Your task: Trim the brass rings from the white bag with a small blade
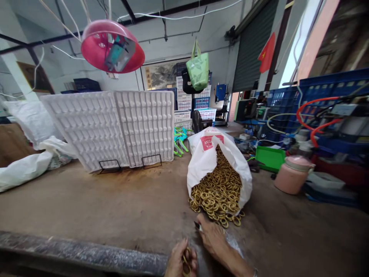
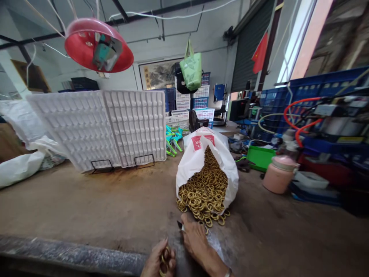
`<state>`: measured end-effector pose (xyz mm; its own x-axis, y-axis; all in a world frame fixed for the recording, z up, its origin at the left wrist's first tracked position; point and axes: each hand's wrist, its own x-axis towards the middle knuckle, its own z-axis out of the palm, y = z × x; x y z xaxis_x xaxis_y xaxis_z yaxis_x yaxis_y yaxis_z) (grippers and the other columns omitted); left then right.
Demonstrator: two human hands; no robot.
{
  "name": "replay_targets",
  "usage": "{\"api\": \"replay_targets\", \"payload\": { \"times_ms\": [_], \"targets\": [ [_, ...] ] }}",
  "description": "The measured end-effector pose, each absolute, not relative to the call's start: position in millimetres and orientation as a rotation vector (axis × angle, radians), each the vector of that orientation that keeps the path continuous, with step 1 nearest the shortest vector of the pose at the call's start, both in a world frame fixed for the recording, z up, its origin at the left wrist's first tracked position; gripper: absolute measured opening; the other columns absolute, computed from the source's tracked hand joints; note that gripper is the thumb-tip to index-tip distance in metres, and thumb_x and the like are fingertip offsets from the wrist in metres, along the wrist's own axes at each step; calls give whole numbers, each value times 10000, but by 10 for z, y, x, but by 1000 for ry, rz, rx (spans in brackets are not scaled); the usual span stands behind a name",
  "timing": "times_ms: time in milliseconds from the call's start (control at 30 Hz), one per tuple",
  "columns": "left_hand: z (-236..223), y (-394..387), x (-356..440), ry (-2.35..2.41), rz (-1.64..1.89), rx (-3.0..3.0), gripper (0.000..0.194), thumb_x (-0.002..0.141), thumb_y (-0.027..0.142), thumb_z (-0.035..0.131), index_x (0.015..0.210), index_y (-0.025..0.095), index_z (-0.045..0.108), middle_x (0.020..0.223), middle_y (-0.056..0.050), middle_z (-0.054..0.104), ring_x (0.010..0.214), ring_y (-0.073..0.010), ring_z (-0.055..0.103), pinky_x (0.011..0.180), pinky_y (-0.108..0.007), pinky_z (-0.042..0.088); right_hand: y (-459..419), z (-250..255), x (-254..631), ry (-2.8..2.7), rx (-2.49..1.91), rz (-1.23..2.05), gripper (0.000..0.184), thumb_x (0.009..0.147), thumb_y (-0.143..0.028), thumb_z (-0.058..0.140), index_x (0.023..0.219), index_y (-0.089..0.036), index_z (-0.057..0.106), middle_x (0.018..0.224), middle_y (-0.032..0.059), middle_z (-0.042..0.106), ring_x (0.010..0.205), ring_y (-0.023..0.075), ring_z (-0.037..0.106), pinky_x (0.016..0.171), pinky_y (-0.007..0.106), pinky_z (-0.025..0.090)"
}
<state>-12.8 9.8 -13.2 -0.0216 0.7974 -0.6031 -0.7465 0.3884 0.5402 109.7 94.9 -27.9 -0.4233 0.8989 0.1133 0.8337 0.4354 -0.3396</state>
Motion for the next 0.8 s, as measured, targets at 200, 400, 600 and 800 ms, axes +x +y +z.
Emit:
{"api": "replay_targets", "payload": {
  "times_ms": [200, 400, 600, 800],
  "targets": [
    [-3, 70, -141, 913, 1327, 86, 255, 623, 276, 711, 641, 162, 484, 534, 17, 564, 400, -66, 477, 354, -138, 234, 729, -156, 1147, -2078, -1211, 881, 123, 841, -281, 381, 798, -198, 460, 682, -11, 529, 632, 138, 501, 606, 244, 359],
    [72, 71, -151, 894, 1270, 185, 306, 606, 176, 704, 852, 173, 523, 666, 5, 600, 549, -101, 570, 382, -143, 320, 603, -24, 1254, -1888, -1123, 1127, 85, 827, -269, 417, 797, -197, 452, 658, -50, 457, 606, 107, 432, 579, 217, 336],
    [61, 94, -54, 1016, 1306, 348, 400, 607, 283, 744, 927, 166, 533, 587, 43, 543, 488, -68, 505, 367, -123, 281, 580, -44, 1319, -1851, -1065, 1171, 46, 805, -227, 447, 784, -189, 463, 682, -51, 434, 639, 100, 410, 605, 210, 326],
    [39, 98, 86, 1284, 1250, 667, 415, 676, 426, 667, 963, 145, 562, 571, 47, 514, 441, -53, 433, 352, -134, 290, 595, -81, 1341, -1843, -1013, 1287, 104, 824, -285, 465, 803, -185, 481, 681, -51, 474, 641, 97, 433, 609, 203, 336]
  ]
}}
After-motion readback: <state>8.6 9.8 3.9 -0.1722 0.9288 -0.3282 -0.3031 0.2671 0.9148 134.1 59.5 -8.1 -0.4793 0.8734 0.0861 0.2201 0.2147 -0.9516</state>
